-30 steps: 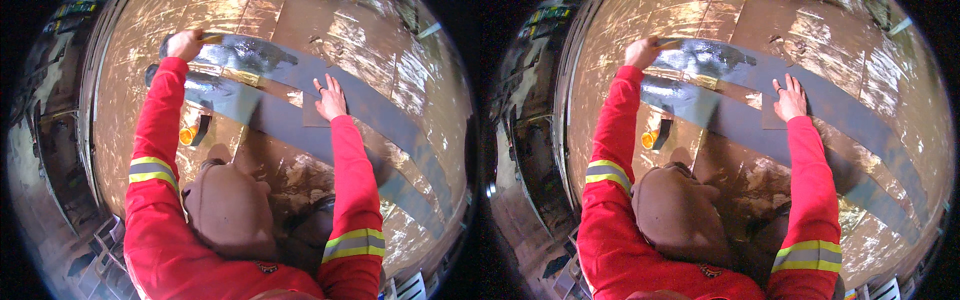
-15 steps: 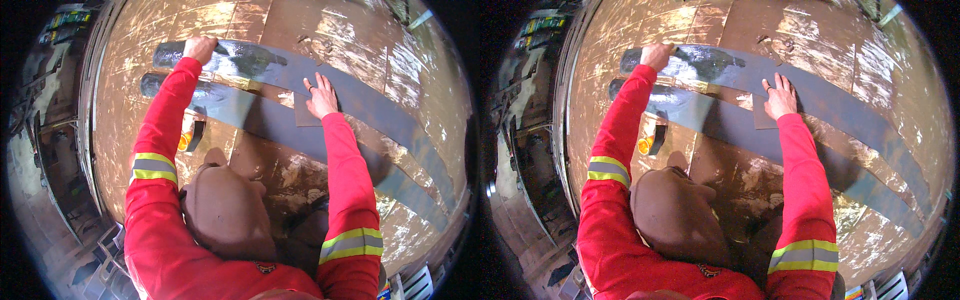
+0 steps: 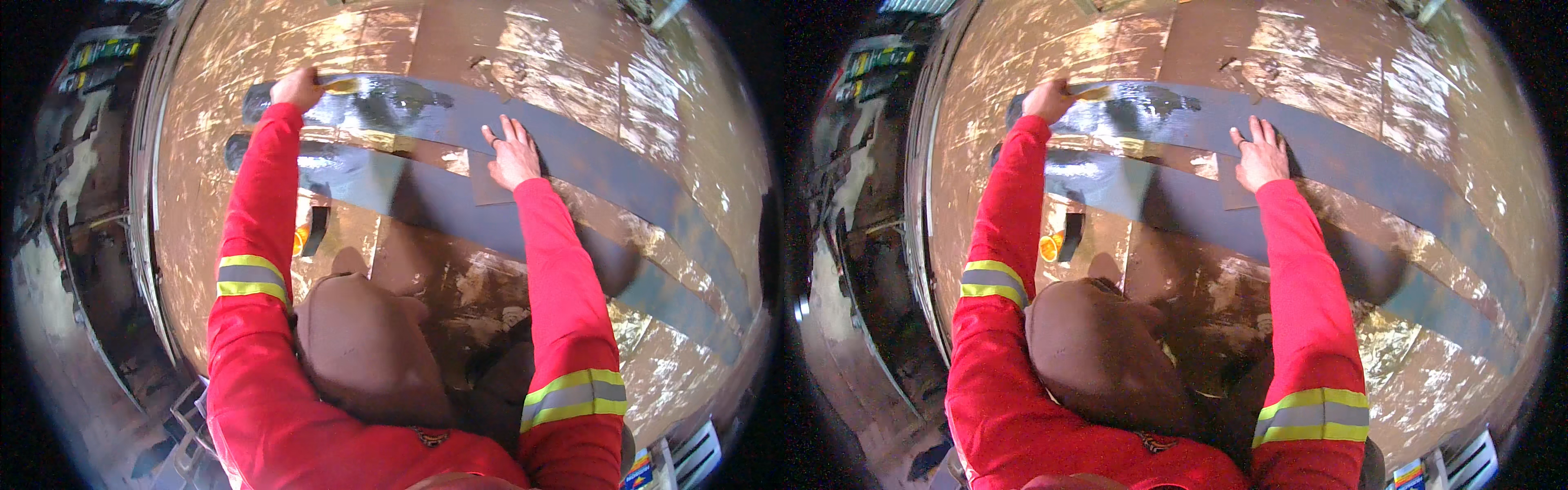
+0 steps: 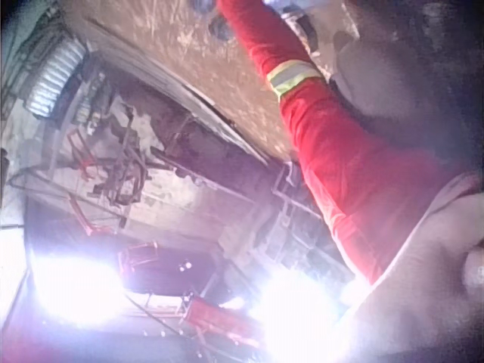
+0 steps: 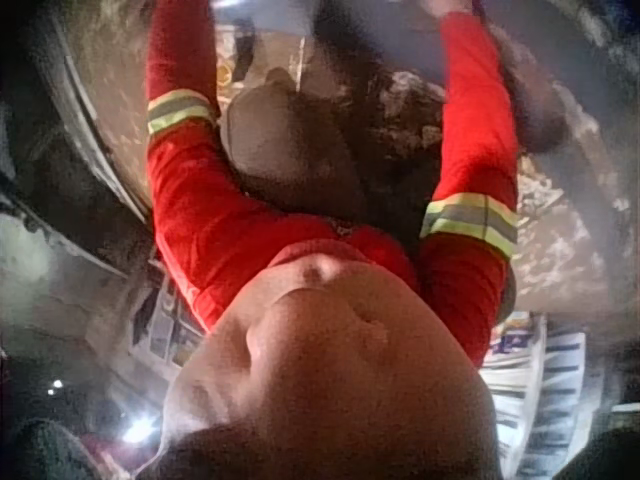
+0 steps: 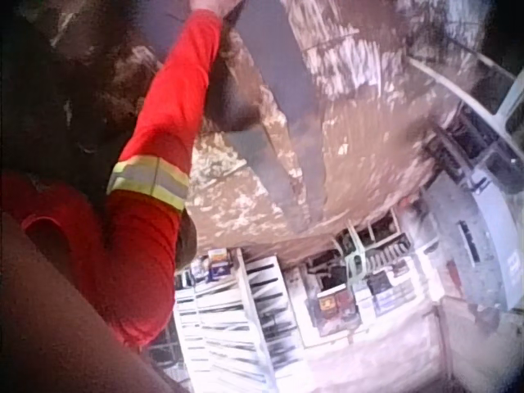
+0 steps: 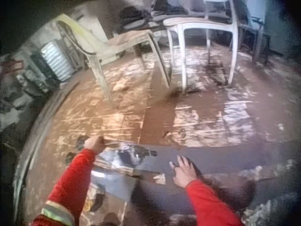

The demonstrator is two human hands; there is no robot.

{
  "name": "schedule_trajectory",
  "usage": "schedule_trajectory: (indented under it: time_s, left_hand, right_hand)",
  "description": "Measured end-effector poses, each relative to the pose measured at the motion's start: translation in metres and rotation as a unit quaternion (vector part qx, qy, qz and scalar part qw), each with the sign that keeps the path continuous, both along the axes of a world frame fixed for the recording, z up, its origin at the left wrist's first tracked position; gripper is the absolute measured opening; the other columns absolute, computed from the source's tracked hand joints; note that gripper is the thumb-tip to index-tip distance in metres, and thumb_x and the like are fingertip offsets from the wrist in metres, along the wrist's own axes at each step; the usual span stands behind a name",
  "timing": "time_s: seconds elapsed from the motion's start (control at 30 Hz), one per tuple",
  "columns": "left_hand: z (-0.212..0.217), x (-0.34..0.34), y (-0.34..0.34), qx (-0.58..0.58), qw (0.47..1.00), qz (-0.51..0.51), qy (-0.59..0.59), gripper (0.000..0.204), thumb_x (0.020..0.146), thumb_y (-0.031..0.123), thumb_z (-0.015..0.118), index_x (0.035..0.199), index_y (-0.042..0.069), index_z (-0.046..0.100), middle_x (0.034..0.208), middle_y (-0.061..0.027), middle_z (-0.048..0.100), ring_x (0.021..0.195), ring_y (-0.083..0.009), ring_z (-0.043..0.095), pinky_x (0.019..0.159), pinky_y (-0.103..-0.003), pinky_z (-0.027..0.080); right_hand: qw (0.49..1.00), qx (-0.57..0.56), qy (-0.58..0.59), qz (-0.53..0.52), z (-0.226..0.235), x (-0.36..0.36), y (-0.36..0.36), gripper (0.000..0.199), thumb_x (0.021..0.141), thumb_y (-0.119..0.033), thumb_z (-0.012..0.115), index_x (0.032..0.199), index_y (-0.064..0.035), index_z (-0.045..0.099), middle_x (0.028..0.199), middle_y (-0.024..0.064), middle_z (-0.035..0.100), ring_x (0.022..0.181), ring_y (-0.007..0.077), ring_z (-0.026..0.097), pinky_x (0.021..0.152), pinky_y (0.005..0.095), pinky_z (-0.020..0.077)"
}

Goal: The person paints a long, curved wooden board with a yellow paintbrush, dipping it into a small container of dark liquid. The person works on the board while kneeling on a wooden floor in a workshop environment.

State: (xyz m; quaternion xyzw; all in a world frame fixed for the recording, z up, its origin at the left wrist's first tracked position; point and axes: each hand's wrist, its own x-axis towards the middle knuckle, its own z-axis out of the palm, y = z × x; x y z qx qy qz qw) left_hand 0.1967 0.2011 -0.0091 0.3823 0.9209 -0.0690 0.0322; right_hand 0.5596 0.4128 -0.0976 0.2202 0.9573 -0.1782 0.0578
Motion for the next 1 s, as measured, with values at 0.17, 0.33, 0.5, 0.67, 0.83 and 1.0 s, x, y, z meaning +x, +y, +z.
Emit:
schedule_trajectory:
  time_s: [0.17, 0.33, 0.5, 0.67, 0.83, 1.0]
  left_hand:
    - [0.011, -0.008, -0.005, -0.065, 0.988, -0.018, 0.138, 0.02, 0.076, 0.026, 0.06, 0.089, 0.012, 0.065, 0.08, -0.0161, 0.067, 0.078, -0.0341, 0.066, 0.064, -0.047, 0.051]
    - [0.027, 0.099, 0.075, -0.071, 0.99, -0.114, 0.038, 0.018, 0.079, 0.023, 0.057, 0.089, 0.01, 0.065, 0.079, -0.0161, 0.067, 0.077, -0.0343, 0.066, 0.064, -0.046, 0.051]
    - [0.007, 0.148, 0.117, -0.011, 0.985, -0.171, -0.022, 0.024, 0.076, 0.031, 0.064, 0.086, 0.01, 0.064, 0.075, -0.0157, 0.065, 0.075, -0.035, 0.064, 0.064, -0.046, 0.05]
    - [0.023, 0.16, 0.143, 0.076, 0.979, -0.144, -0.122, 0.027, 0.07, 0.033, 0.068, 0.082, 0.009, 0.065, 0.078, -0.0157, 0.066, 0.075, -0.0353, 0.064, 0.066, -0.043, 0.051]
    - [0.008, 0.123, 0.135, -0.009, 0.988, -0.149, -0.037, 0.025, 0.072, 0.033, 0.067, 0.082, 0.011, 0.065, 0.076, -0.0148, 0.066, 0.076, -0.0335, 0.065, 0.066, -0.043, 0.05]
    - [0.025, 0.102, 0.121, -0.087, 0.984, -0.145, 0.059, 0.017, 0.076, 0.025, 0.061, 0.085, 0.011, 0.063, 0.079, -0.0145, 0.066, 0.076, -0.0336, 0.065, 0.063, -0.046, 0.05]
  right_hand:
    - [1.0, 0.005, -0.003, -0.004, -0.001, 0.002, 0.0, 0.064, 0.071, -0.018, 0.065, 0.132, -0.0221, 0.05, 0.145, 0.0141, 0.029, 0.134, 0.0331, 0.027, 0.107, 0.0508, 0.0282]
    - [1.0, 0.017, -0.002, -0.003, 0.001, 0.005, 0.001, 0.062, 0.071, -0.018, 0.065, 0.132, -0.0219, 0.05, 0.144, 0.0137, 0.031, 0.134, 0.0321, 0.027, 0.105, 0.0507, 0.0299]
    - [1.0, 0.007, 0.013, -0.01, 0.0, -0.001, -0.001, 0.058, 0.072, -0.016, 0.064, 0.13, -0.0214, 0.053, 0.143, 0.0139, 0.031, 0.134, 0.0317, 0.027, 0.104, 0.0538, 0.0305]
    - [1.0, 0.003, -0.023, -0.012, 0.004, 0.001, 0.002, 0.057, 0.073, -0.018, 0.064, 0.129, -0.0223, 0.054, 0.144, 0.0133, 0.031, 0.135, 0.0318, 0.027, 0.104, 0.0541, 0.0295]
    - [0.999, -0.001, 0.014, -0.029, -0.002, 0.005, 0.001, 0.057, 0.074, -0.019, 0.064, 0.13, -0.0223, 0.052, 0.144, 0.0124, 0.032, 0.135, 0.0311, 0.027, 0.105, 0.0539, 0.029]
    - [1.0, -0.002, 0.002, -0.026, 0.004, 0.003, 0.001, 0.056, 0.075, -0.018, 0.063, 0.13, -0.0221, 0.052, 0.144, 0.0122, 0.032, 0.134, 0.0307, 0.029, 0.104, 0.0534, 0.0298]
